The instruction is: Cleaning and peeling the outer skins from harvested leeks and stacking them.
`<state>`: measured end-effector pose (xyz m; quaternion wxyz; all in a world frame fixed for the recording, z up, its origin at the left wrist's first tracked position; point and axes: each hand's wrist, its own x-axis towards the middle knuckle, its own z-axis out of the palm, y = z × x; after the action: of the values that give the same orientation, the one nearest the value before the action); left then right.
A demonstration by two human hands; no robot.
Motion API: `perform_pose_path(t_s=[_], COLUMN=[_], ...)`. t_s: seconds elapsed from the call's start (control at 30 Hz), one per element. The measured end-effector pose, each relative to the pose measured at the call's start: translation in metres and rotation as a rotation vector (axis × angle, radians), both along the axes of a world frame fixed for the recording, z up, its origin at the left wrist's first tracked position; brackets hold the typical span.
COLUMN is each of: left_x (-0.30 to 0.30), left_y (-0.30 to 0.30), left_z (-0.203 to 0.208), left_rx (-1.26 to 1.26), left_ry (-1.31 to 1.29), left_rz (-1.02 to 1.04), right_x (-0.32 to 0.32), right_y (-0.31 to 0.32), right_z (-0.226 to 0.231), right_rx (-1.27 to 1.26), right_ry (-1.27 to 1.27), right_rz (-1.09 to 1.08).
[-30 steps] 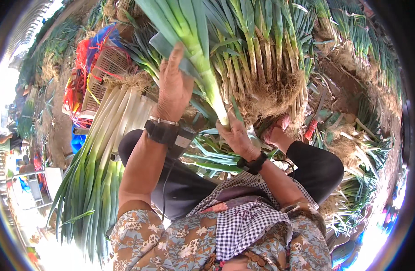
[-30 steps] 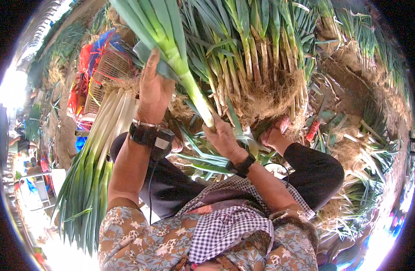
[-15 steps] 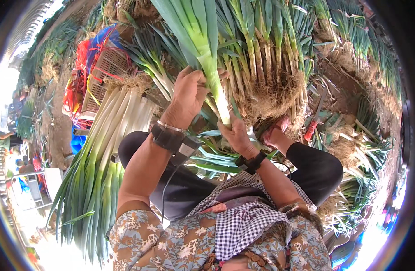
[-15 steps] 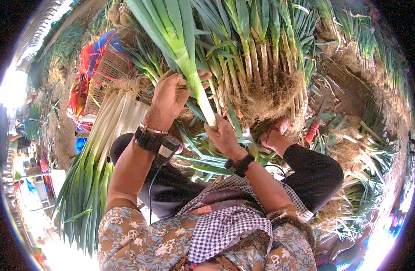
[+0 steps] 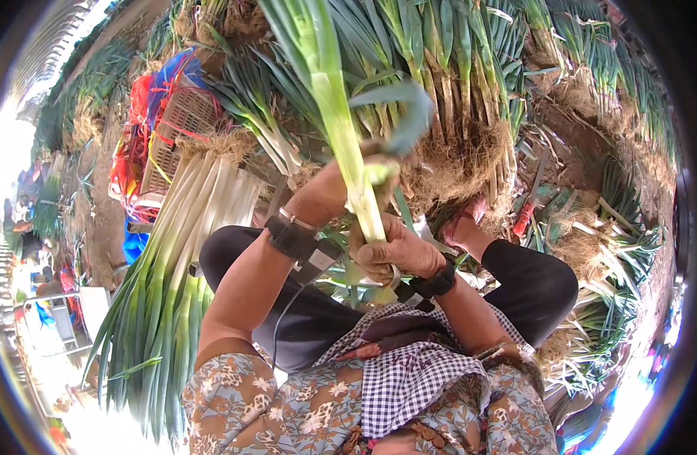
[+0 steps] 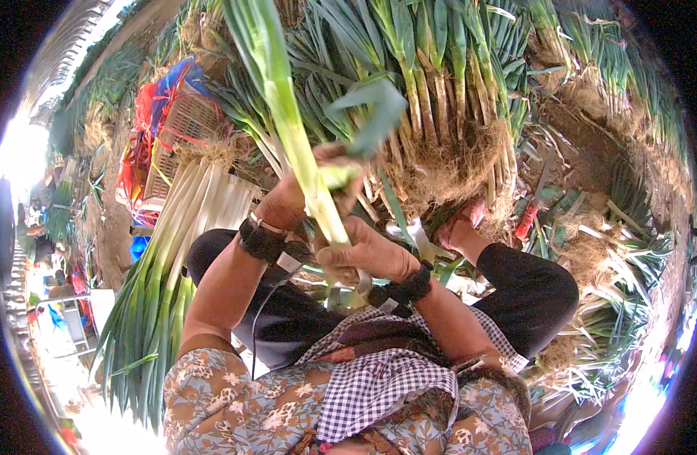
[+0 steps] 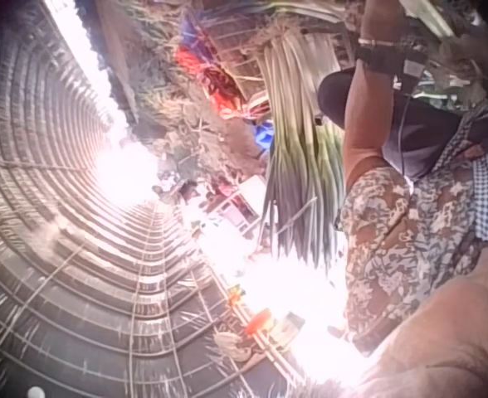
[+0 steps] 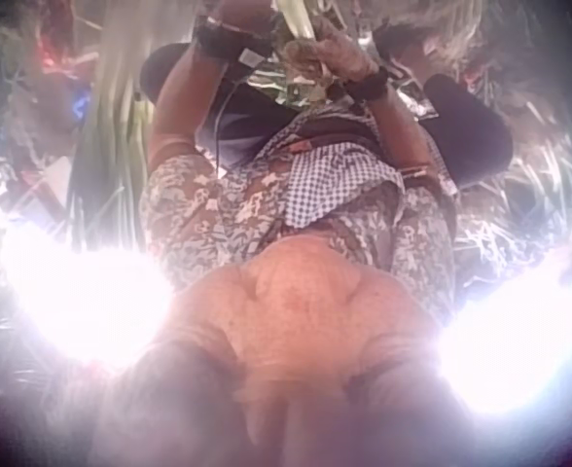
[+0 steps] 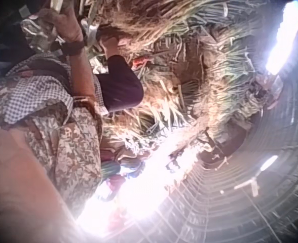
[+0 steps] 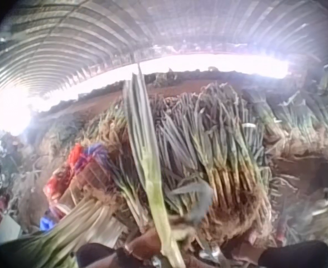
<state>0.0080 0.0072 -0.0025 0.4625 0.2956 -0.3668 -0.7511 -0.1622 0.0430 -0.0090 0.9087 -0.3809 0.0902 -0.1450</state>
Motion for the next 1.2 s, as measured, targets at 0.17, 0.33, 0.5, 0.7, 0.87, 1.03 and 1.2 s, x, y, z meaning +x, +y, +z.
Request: perform_pose_path(t_s=[0.17,0.33,0.5,0.7,0.87,1.03,1.2], left_x=[-0.009,0.027,0.034,0.034,0.059,0.071,0.065], left_y=[-0.011,-0.015,-0.012,-0.014,-0.016,-0.010,-0.015], left_z=[-0.010,0.029,0.038,0.036,0.051,0.052,0.056], left_rx=[-0.341,-0.126,-0.175,-0.175,-0.232,-0.291,-0.220], left_ry=[-1.292,-0.501,0.060,-0.002,0.012,0.068,-0.039], left_rz=[-0.013,0.660,0.557,0.655,0.696,0.714,0.854], right_x=[0.011,0.019,0.046,0.063,0.059,0.022,0.037], right_y=[-0.002,-0.010,-0.014,-0.028,-0.019,-0.002,0.009], right_z=[0.010,-0.009,-0.014,-0.025,-0.048,-0.040,-0.020], right_rx=[-0.266,-0.480,-0.492,0.153,0.701,-0.076,-1.356], right_ry=[0.149,0.329,0.436,-0.014,-0.304,0.294,0.379], right_rz=[-0.099,-0.271,-0.243,-0.506,-0.639,-0.474,-0.736])
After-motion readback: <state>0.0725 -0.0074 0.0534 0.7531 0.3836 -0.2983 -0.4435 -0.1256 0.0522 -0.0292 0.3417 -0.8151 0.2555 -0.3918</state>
